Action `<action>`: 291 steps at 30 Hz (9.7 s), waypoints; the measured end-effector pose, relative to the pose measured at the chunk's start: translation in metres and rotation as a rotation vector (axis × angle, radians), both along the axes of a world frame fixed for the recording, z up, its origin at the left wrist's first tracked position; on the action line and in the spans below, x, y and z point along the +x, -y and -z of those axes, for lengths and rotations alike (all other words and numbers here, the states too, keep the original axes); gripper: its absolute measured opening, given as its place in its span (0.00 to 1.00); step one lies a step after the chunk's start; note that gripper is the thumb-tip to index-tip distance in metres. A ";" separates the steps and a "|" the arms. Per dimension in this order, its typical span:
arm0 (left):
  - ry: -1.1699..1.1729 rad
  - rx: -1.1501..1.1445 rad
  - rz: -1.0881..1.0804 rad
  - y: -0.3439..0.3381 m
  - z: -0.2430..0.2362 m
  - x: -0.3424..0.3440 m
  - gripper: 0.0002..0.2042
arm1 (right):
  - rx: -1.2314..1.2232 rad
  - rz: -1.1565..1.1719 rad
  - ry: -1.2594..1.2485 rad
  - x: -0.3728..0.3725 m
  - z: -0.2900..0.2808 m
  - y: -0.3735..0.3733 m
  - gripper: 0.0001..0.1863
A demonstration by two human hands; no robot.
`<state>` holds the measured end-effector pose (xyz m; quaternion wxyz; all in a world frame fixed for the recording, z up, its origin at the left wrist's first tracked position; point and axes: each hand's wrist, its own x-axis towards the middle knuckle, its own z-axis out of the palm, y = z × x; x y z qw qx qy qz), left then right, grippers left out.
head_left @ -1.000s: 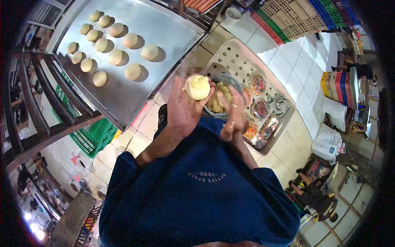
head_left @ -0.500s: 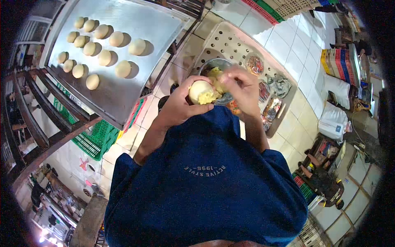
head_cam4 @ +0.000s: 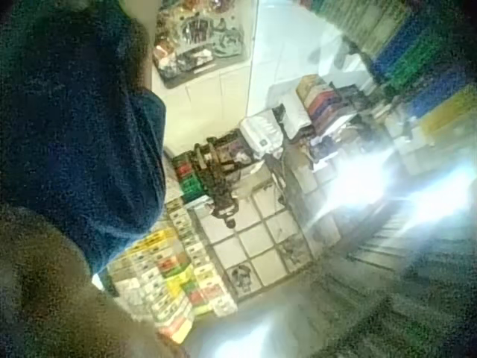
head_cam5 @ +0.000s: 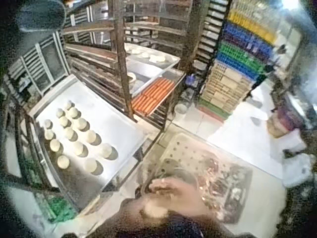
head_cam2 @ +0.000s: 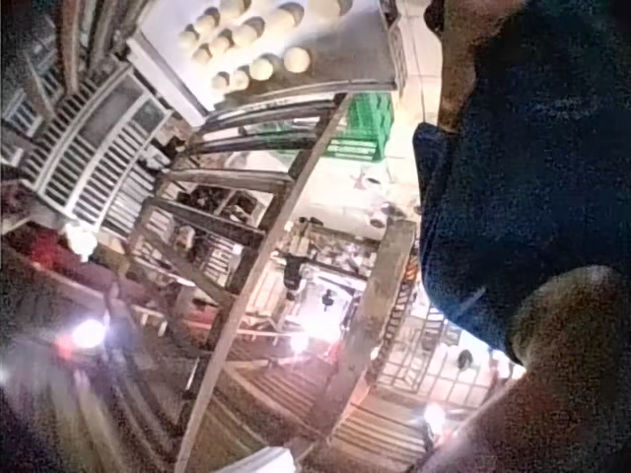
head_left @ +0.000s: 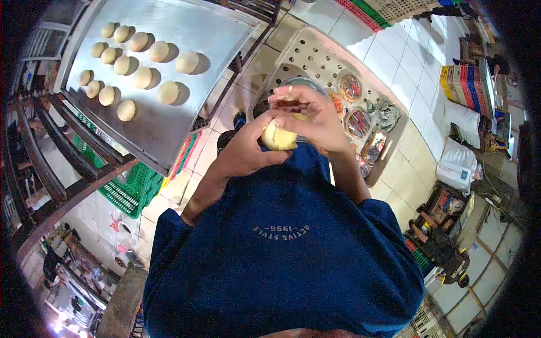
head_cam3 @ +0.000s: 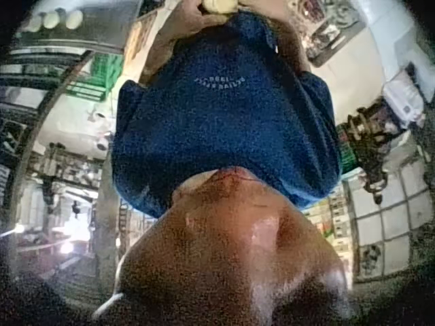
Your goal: The recorder is shaping and filling dough balls and placing them onto baking trays.
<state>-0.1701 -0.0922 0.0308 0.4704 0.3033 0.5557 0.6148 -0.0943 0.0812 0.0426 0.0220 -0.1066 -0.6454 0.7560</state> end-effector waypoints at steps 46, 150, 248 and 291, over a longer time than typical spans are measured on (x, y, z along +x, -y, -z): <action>0.699 0.037 -0.511 -0.015 0.000 0.013 0.17 | -0.039 0.412 -0.007 0.010 0.025 0.030 0.13; 1.139 0.245 -0.428 -0.034 0.034 0.018 0.22 | 0.133 0.658 -0.041 0.011 0.047 0.034 0.16; 0.691 -0.047 -1.021 0.144 0.060 -0.073 0.32 | 1.036 0.477 -0.050 0.038 0.076 0.011 0.17; -0.451 -0.584 -0.413 0.089 0.054 0.012 0.19 | 1.186 -0.111 0.505 0.027 0.191 -0.033 0.16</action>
